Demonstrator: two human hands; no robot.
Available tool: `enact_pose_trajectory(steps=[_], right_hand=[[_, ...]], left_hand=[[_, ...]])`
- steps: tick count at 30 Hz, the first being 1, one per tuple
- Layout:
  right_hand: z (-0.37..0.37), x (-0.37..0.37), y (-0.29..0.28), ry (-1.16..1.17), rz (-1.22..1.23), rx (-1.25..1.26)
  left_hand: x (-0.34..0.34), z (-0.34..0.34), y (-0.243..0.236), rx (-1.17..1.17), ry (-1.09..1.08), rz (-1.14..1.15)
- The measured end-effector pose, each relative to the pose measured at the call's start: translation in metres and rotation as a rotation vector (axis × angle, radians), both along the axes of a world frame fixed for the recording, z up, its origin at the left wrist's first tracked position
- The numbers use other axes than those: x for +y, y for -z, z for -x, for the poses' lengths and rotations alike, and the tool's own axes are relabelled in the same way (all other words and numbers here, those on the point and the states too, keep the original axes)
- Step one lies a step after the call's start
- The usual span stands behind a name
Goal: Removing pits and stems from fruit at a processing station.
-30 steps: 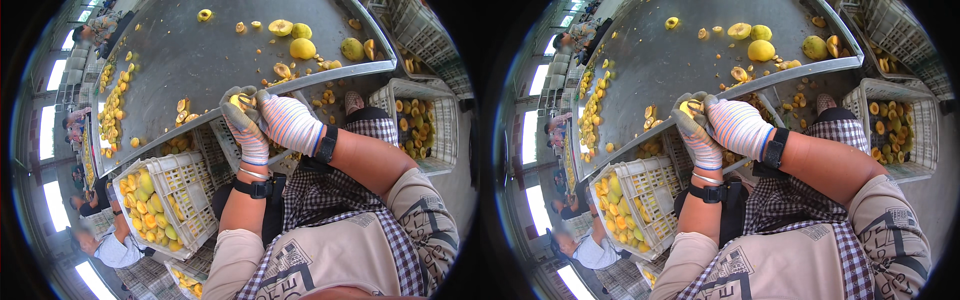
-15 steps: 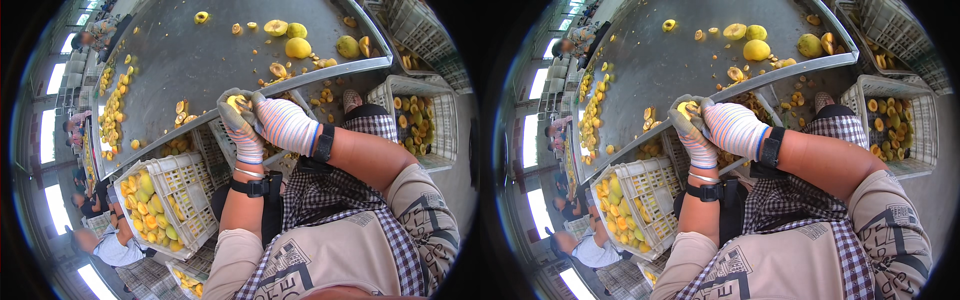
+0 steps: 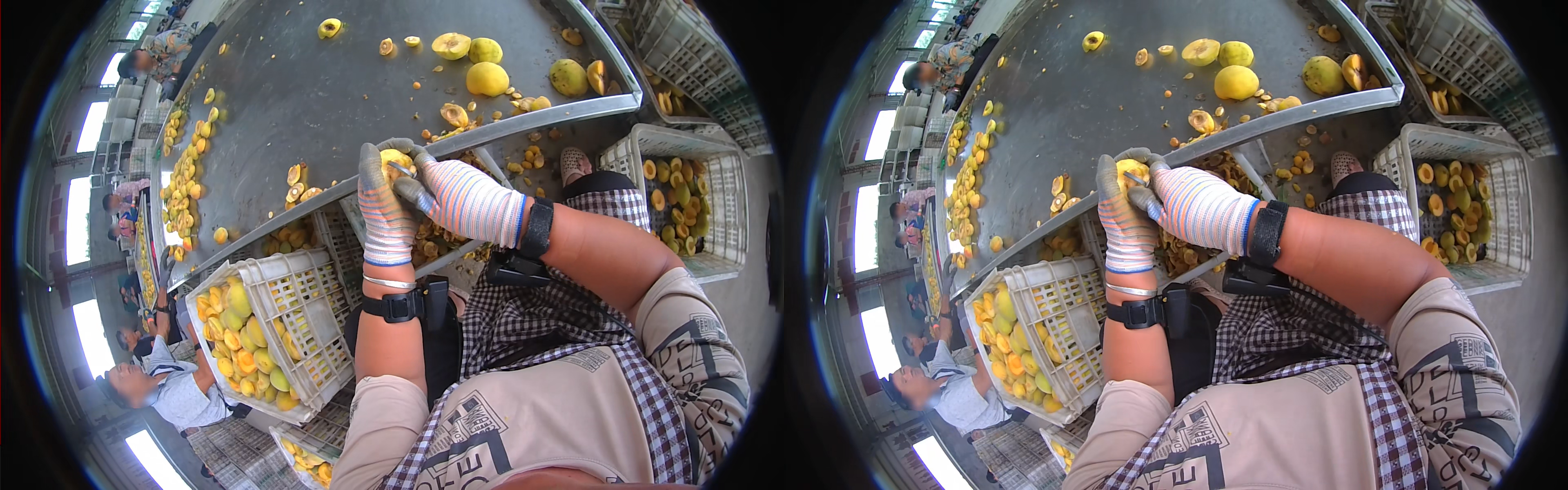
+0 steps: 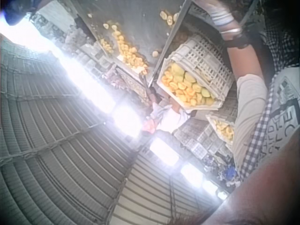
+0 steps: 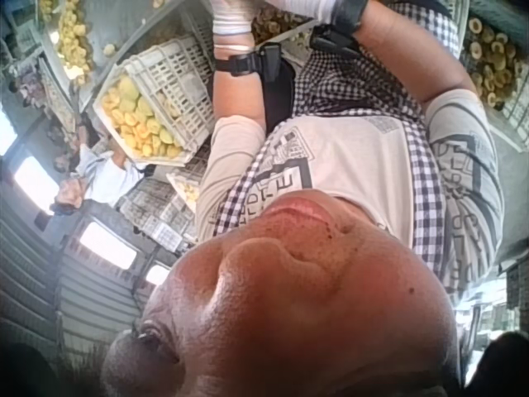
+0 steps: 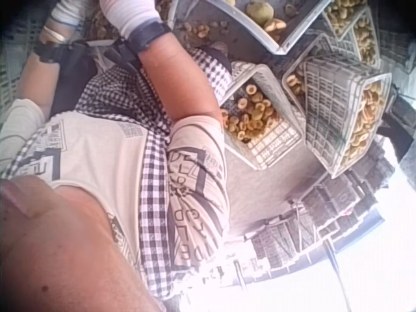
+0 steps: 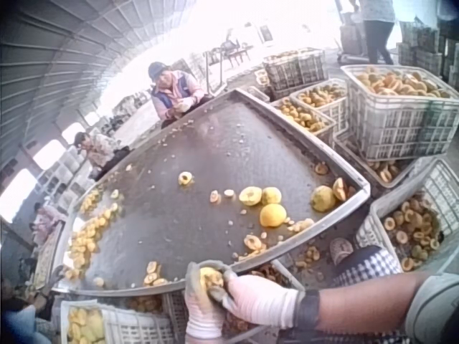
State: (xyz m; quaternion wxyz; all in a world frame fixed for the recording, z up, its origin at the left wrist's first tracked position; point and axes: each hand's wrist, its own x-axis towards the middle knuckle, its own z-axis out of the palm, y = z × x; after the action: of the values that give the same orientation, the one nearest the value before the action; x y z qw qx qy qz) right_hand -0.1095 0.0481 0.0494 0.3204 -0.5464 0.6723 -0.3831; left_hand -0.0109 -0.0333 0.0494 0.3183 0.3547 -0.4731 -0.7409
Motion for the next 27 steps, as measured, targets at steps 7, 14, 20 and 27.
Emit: enact_pose_trajectory(steps=[7, 14, 20, 27], right_hand=[[0.004, 0.001, -0.004, -0.063, -0.060, 0.066], [0.004, -0.004, 0.011, 0.003, 0.194, -0.252], [0.008, 0.007, -0.015, -0.072, -0.053, 0.012], [0.012, 0.010, -0.012, -0.089, -0.050, 0.070]], left_hand=[[-0.004, -0.003, 0.000, -0.100, 0.004, 0.004], [0.006, 0.003, 0.008, 0.039, -0.064, 0.168], [0.005, 0.000, 0.013, -0.123, -0.090, 0.380], [-0.010, -0.008, 0.026, -0.323, -0.001, 0.477]])
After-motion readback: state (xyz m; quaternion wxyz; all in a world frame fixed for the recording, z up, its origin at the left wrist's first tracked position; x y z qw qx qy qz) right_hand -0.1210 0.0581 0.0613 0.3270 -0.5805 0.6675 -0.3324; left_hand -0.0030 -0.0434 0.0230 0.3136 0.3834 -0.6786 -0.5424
